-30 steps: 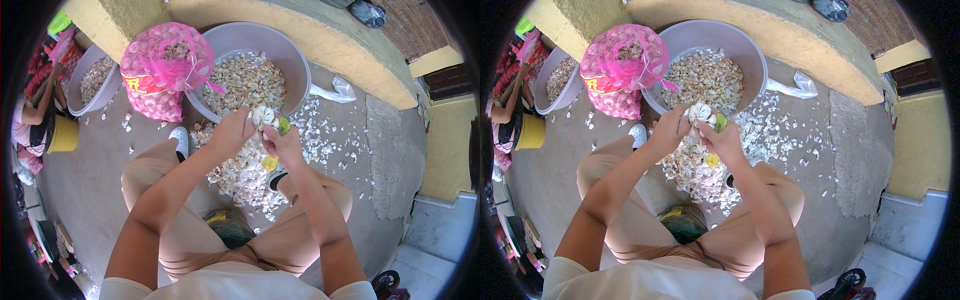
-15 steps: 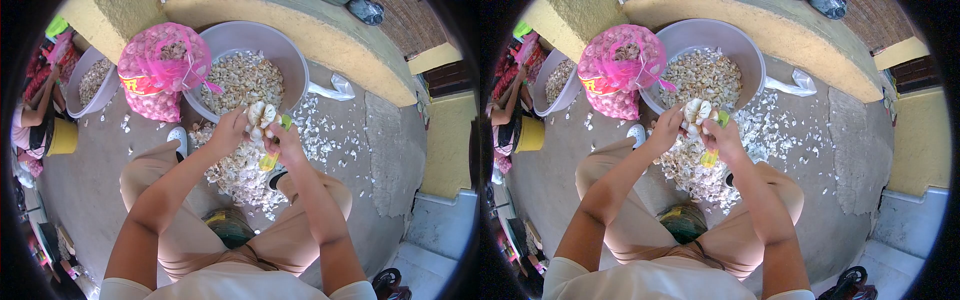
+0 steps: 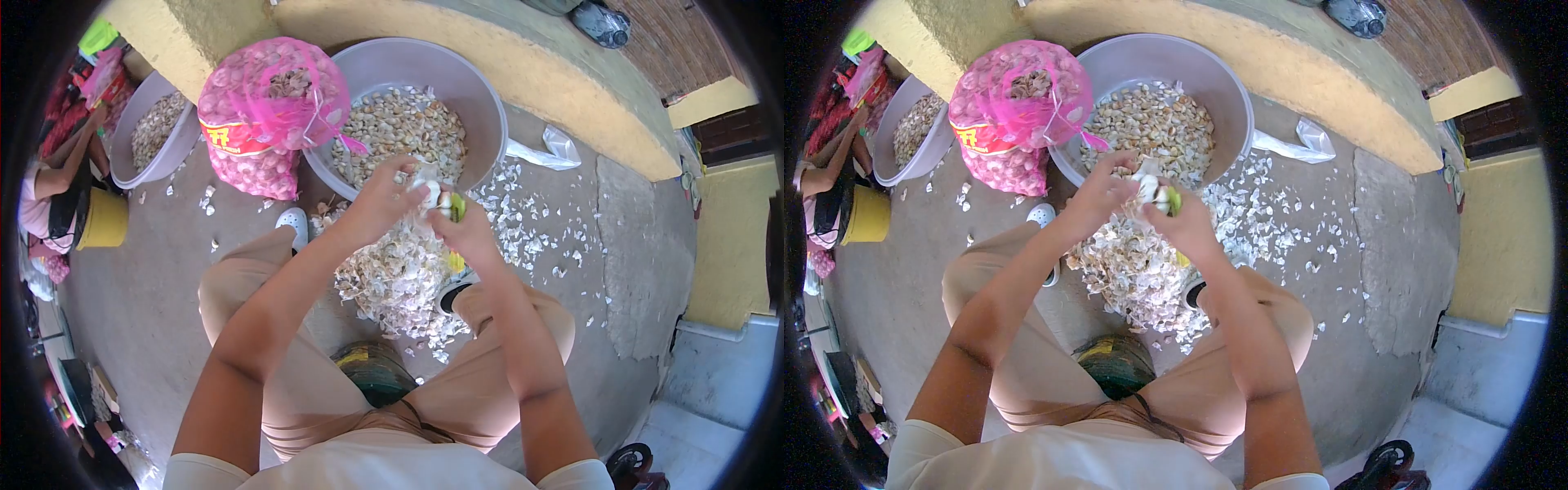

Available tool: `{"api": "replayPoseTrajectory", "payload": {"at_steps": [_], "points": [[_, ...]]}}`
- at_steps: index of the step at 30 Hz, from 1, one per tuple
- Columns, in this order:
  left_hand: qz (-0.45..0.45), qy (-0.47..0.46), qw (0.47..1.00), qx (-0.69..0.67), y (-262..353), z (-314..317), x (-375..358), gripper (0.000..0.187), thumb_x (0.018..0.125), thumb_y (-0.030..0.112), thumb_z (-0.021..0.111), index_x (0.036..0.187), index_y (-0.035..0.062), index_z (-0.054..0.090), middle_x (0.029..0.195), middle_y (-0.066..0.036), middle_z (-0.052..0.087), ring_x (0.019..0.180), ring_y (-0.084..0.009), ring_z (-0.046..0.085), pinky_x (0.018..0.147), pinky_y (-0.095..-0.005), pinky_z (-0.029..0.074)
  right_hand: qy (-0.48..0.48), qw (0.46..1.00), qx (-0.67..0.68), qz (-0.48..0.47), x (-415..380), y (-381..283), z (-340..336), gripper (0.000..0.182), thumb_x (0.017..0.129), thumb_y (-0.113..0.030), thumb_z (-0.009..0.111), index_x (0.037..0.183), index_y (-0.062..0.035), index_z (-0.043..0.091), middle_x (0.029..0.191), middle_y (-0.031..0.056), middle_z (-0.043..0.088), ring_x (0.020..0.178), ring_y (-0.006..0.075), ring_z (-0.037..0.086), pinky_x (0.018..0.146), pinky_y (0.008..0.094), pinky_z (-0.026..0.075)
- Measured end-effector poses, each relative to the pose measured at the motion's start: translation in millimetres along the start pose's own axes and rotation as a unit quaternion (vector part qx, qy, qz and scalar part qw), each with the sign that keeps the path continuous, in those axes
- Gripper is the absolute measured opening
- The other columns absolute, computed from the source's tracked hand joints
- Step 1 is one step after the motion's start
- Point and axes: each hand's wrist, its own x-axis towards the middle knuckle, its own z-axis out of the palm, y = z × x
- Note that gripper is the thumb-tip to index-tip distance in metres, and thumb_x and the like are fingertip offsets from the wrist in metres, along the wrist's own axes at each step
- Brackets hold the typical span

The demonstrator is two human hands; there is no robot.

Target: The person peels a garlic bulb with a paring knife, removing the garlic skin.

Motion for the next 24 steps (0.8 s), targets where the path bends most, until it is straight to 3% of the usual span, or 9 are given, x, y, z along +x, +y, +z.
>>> {"api": "replayPoseTrajectory", "payload": {"at_steps": [1, 2, 5, 8, 14, 17, 22, 23, 24], "points": [[0.062, -0.017, 0.993, 0.096, -2.7, -2.2, 1.7, 0.04, 0.084, 0.027, 0.052, 0.11, -0.0021, 0.044, 0.099, -0.013, 0.053, 0.089, -0.0188, 0.056, 0.062, -0.0288, 0.05, 0.021, 0.998, -0.033, -0.055, 1.0, 8.9, 4.2, 0.035, 0.072, -0.02, 0.064, 0.098, -0.0003, 0.05, 0.075, 0.0082, 0.056, 0.062, 0.0148, 0.053, 0.061, 0.0268, 0.045], [0.124, -0.034, 0.973, 0.191, -4.9, -3.6, 2.6, 0.042, 0.083, 0.028, 0.054, 0.11, -0.0027, 0.044, 0.097, -0.013, 0.054, 0.086, -0.0185, 0.057, 0.06, -0.0282, 0.049, 0.032, 0.998, -0.027, -0.056, 0.0, 10.6, 7.0, 0.038, 0.072, -0.02, 0.064, 0.099, -0.0007, 0.048, 0.076, 0.0082, 0.055, 0.062, 0.0142, 0.053, 0.06, 0.0263, 0.045], [-0.108, -0.091, 0.982, 0.122, 17.3, -4.2, -0.9, 0.041, 0.082, 0.028, 0.056, 0.106, -0.003, 0.046, 0.09, -0.013, 0.057, 0.073, -0.0174, 0.06, 0.055, -0.0286, 0.05, 0.04, 0.998, 0.018, -0.041, -0.4, 10.6, 12.9, 0.042, 0.072, -0.02, 0.065, 0.102, -0.002, 0.042, 0.074, 0.0081, 0.054, 0.061, 0.0125, 0.052, 0.055, 0.0251, 0.043], [-0.09, -0.078, 0.988, -0.098, 2.2, 0.6, -1.9, 0.036, 0.084, 0.027, 0.052, 0.102, -0.0027, 0.047, 0.085, -0.012, 0.059, 0.063, -0.017, 0.06, 0.048, -0.0285, 0.05, 0.002, 0.991, 0.135, 0.014, -0.2, 7.4, 8.3, 0.038, 0.075, -0.017, 0.063, 0.102, -0.0035, 0.039, 0.067, 0.008, 0.052, 0.052, 0.0107, 0.049, 0.045, 0.0241, 0.039], [-0.223, -0.13, 0.916, -0.308, 7.2, -8.4, -0.7, 0.035, 0.088, 0.031, 0.035, 0.11, 0.0072, 0.048, 0.088, -0.01, 0.059, 0.068, -0.0182, 0.059, 0.044, -0.0307, 0.046, -0.091, 0.915, 0.38, 0.104, -0.7, -8.9, -1.6, 0.023, 0.082, -0.015, 0.05, 0.101, -0.0053, 0.042, 0.06, 0.008, 0.049, 0.037, 0.0081, 0.036, 0.033, 0.021, 0.028], [-0.281, -0.049, 0.888, -0.36, 16.1, -7.1, -3.4, 0.034, 0.086, 0.031, 0.033, 0.106, 0.009, 0.051, 0.087, -0.008, 0.059, 0.068, -0.0197, 0.059, 0.044, -0.0318, 0.045, -0.143, 0.858, 0.478, 0.124, -1.8, -8.4, -0.9, 0.023, 0.083, -0.02, 0.046, 0.101, -0.0061, 0.044, 0.061, 0.0076, 0.048, 0.036, 0.0075, 0.033, 0.033, 0.0196, 0.028], [-0.247, -0.096, 0.822, -0.504, 2.7, -23.3, -2.4, 0.027, 0.082, 0.03, 0.041, 0.098, 0.0116, 0.054, 0.083, -0.006, 0.059, 0.068, -0.0169, 0.057, 0.05, -0.0317, 0.046, -0.152, 0.77, 0.611, 0.108, 3.8, -5.7, -7.6, 0.027, 0.083, -0.022, 0.043, 0.104, -0.0062, 0.045, 0.061, 0.0059, 0.046, 0.036, 0.0065, 0.03, 0.034, 0.0191, 0.028], [-0.227, -0.118, 0.817, -0.517, 1.2, -27.0, -1.6, 0.025, 0.081, 0.03, 0.043, 0.095, 0.0125, 0.054, 0.082, -0.005, 0.058, 0.069, -0.0155, 0.056, 0.053, -0.031, 0.046, -0.143, 0.801, 0.573, 0.101, 6.3, -5.4, -12.3, 0.029, 0.082, -0.023, 0.044, 0.106, -0.0067, 0.046, 0.061, 0.0055, 0.047, 0.036, 0.0059, 0.03, 0.034, 0.0185, 0.028], [-0.228, -0.085, 0.86, -0.449, 2.7, -26.8, -0.1, 0.025, 0.081, 0.029, 0.043, 0.094, 0.0112, 0.055, 0.084, -0.005, 0.058, 0.07, -0.0161, 0.056, 0.053, -0.0307, 0.046, -0.132, 0.83, 0.533, 0.095, 8.7, -5.7, -17.6, 0.03, 0.082, -0.025, 0.046, 0.107, -0.0072, 0.046, 0.061, 0.0051, 0.047, 0.037, 0.0053, 0.03, 0.034, 0.018, 0.028]]}}
